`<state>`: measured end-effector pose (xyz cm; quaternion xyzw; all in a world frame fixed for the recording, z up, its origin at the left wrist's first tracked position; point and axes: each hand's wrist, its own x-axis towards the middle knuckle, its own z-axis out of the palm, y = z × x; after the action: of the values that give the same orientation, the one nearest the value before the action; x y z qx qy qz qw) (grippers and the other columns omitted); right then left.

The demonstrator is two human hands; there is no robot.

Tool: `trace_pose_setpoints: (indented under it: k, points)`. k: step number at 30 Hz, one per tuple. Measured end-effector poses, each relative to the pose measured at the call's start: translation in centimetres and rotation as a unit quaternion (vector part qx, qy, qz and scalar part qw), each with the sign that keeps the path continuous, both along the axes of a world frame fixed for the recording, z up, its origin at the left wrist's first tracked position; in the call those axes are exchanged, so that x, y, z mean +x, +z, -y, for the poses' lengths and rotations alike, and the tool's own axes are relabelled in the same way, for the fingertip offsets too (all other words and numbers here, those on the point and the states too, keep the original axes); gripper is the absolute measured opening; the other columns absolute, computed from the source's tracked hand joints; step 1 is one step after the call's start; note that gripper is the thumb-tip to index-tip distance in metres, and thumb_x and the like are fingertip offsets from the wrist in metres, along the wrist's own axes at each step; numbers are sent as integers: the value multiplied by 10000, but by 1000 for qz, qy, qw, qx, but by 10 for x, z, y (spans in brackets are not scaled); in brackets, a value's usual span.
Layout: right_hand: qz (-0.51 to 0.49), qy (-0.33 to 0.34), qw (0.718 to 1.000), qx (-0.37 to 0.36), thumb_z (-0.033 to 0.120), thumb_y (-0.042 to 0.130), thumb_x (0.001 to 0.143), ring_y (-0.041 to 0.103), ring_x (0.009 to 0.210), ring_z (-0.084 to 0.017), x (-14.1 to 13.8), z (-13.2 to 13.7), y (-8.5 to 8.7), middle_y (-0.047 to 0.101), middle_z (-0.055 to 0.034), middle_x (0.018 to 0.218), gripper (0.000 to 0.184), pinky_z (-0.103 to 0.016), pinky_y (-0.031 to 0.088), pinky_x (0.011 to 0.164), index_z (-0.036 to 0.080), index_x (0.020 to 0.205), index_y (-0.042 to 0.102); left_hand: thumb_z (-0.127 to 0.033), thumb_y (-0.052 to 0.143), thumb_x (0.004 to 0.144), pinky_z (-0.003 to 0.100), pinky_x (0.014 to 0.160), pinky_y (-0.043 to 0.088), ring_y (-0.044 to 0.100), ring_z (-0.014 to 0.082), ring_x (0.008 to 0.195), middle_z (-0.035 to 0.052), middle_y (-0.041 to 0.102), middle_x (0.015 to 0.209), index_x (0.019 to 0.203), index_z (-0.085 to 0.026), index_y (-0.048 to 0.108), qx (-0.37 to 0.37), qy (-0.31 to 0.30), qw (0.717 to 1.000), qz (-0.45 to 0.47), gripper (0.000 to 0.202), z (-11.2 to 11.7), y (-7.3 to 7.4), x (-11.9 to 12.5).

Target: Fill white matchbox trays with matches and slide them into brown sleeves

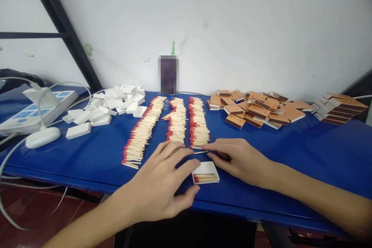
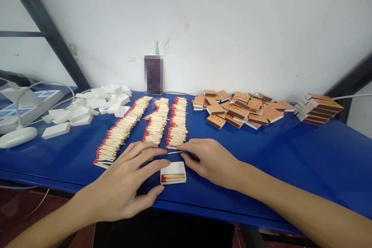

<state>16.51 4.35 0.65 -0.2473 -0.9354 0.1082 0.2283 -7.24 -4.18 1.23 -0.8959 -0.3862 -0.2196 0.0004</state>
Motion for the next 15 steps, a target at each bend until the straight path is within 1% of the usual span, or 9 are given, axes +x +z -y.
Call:
trace_pose_setpoints:
  k: [4,9,15]
  points:
    - [-17,-12,1000,-19,156,559,933,496,497,-104,0,1,0,605,10,625,203,-207,393,497,140,994,752,-318,562,944,468,1079,388,496,284,1234,94,635,1219,1200,-189,634,6,4,1000,1,296,0,0,0]
    - [-24,-25,999,-16,195,568,941,469,480,-105,-2,1,0,587,23,602,200,-213,375,487,148,1025,742,-341,570,929,515,1057,397,495,307,1240,99,626,1246,1206,-202,630,15,24,1000,3,317,1,0,0]
    - [-4,-37,999,-16,206,569,942,498,495,-112,-3,1,2,605,15,606,215,-212,386,501,161,1043,753,-350,576,920,524,1057,395,492,315,1253,99,627,1233,1182,-208,645,12,35,999,0,306,0,0,0]
